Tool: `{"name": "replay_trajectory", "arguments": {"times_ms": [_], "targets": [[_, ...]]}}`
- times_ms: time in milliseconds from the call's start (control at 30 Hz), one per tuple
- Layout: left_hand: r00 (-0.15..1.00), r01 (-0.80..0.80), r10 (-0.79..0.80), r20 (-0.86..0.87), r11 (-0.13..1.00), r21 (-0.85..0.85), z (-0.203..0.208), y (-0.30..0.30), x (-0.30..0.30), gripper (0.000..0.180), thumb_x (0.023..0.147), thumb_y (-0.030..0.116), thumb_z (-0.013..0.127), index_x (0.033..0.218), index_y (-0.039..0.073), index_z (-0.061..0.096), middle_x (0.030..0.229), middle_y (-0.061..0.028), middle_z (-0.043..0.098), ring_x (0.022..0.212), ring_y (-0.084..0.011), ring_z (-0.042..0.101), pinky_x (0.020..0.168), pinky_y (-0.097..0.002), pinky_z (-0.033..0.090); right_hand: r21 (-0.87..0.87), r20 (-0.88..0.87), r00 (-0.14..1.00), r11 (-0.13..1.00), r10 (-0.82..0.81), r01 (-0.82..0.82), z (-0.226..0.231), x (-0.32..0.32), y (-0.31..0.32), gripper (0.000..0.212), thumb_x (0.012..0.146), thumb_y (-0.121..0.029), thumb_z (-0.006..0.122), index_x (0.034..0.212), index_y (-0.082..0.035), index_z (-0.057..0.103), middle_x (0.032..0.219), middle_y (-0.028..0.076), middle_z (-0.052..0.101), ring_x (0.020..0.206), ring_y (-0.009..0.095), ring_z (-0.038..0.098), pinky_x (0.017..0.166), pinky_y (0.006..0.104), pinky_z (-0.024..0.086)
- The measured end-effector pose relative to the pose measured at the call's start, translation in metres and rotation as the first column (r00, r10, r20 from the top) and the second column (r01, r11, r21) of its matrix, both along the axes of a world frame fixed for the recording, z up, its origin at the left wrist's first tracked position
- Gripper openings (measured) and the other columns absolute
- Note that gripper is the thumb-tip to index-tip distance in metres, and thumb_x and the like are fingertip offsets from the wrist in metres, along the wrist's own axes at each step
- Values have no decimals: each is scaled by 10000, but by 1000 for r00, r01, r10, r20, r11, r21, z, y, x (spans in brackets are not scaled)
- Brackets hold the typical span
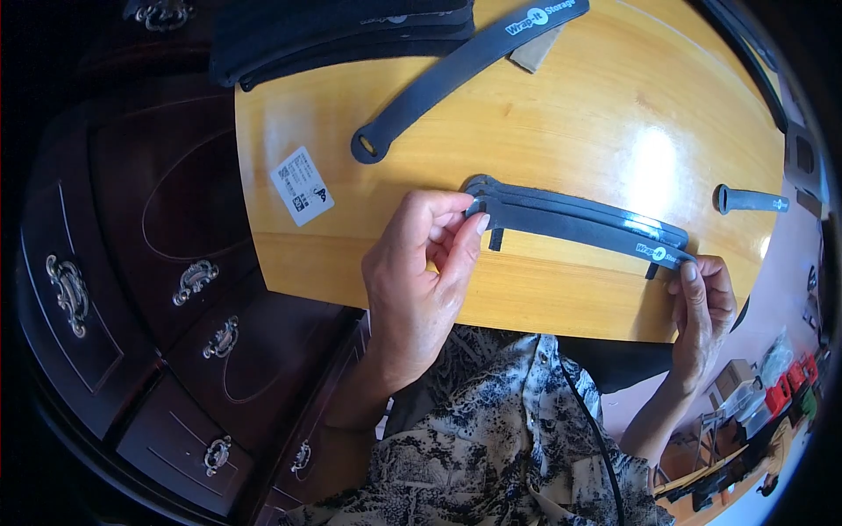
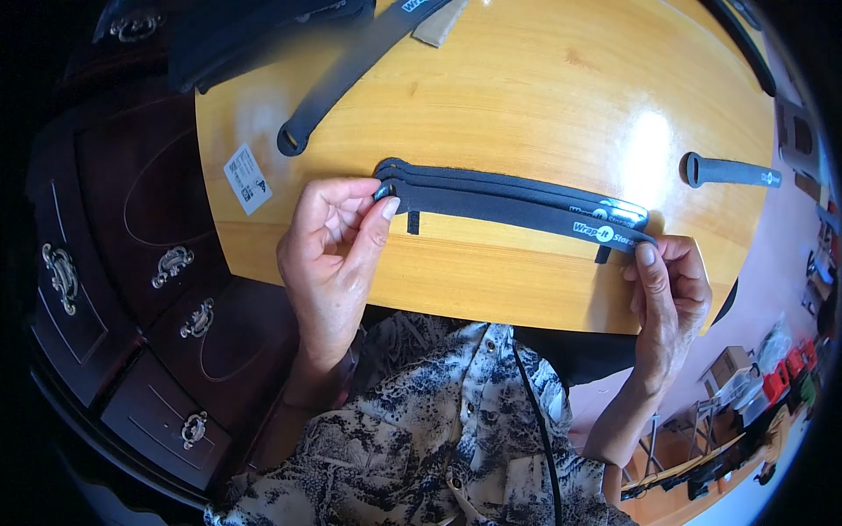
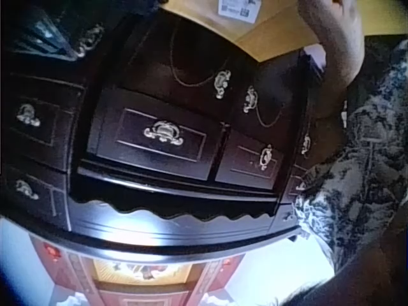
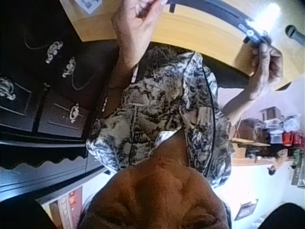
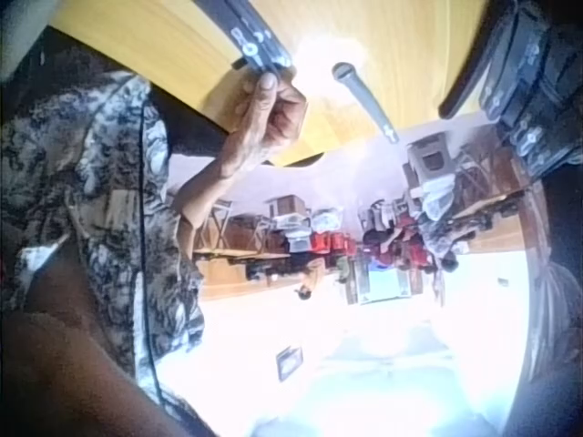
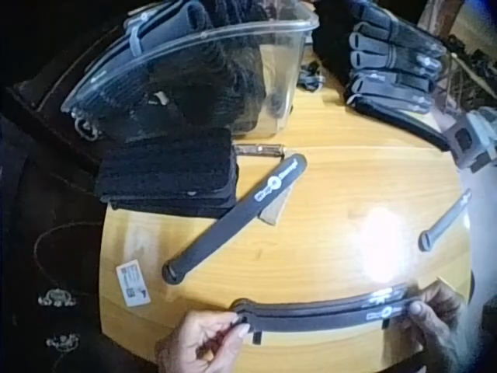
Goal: Assembling storage straps by inserting elastic cords and small pins into pre-cut holes in the strap material.
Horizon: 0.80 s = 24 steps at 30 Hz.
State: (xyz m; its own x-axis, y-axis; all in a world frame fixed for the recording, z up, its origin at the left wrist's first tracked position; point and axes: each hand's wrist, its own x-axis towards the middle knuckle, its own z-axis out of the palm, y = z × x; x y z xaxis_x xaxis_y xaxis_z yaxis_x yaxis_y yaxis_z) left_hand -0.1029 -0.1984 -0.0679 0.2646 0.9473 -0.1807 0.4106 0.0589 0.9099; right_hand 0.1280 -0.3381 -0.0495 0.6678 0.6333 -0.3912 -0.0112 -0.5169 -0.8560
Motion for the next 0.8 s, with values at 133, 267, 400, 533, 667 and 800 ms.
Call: {"name": "replay_trajectory", "arguments": {"times_ms": [133,267,400,533,667,800], "targets": [[1000,-6,6,-6,1000,-1,-1,-1,0,176,832,15,685,974,6,582,779,-82,654,623,-86,591,555,-219,473,-7,-2,1000,1000,-8,8,1,-1,0,151,900,-201,651,873,-61,603,674,-4,592,477,3,379,431,153,264],[1000,0,0,3,1000,5,-3,-1,-1,175,832,17,685,972,6,579,779,-85,656,620,-90,593,554,-219,473,4,13,1000,1000,1,-1,-2,-1,-2,146,902,-195,649,874,-60,601,671,-5,588,476,2,379,432,152,261],[1000,-1,1,-18,1000,-4,0,0,-1,174,829,11,686,965,6,577,779,-88,657,618,-93,596,555,-224,477,-1,-7,1000,1000,-6,6,-1,-1,-1,153,904,-197,647,870,-56,600,670,-2,589,472,3,376,432,150,261],[1000,-7,7,-4,1000,-5,0,0,0,171,827,4,685,959,4,577,776,-89,656,612,-97,596,557,-230,481,-1,-2,1000,1000,-10,10,-1,-1,1,153,903,-192,649,862,-54,597,665,-2,586,468,1,366,431,150,256],[999,2,-2,-37,1000,7,2,0,2,172,827,0,684,960,3,575,758,-79,645,606,-88,583,558,-228,476,7,12,1000,1000,-17,17,-1,-1,0,145,901,-182,651,854,-55,598,664,-9,582,468,-3,360,432,151,253],[999,-33,30,-36,998,-60,1,-2,8,148,830,-1,680,940,12,581,729,-48,619,613,-61,547,559,-223,457,-45,-24,997,996,-72,71,4,-1,-2,127,890,-164,660,844,-61,603,672,-26,584,510,0,397,468,154,281]]}}
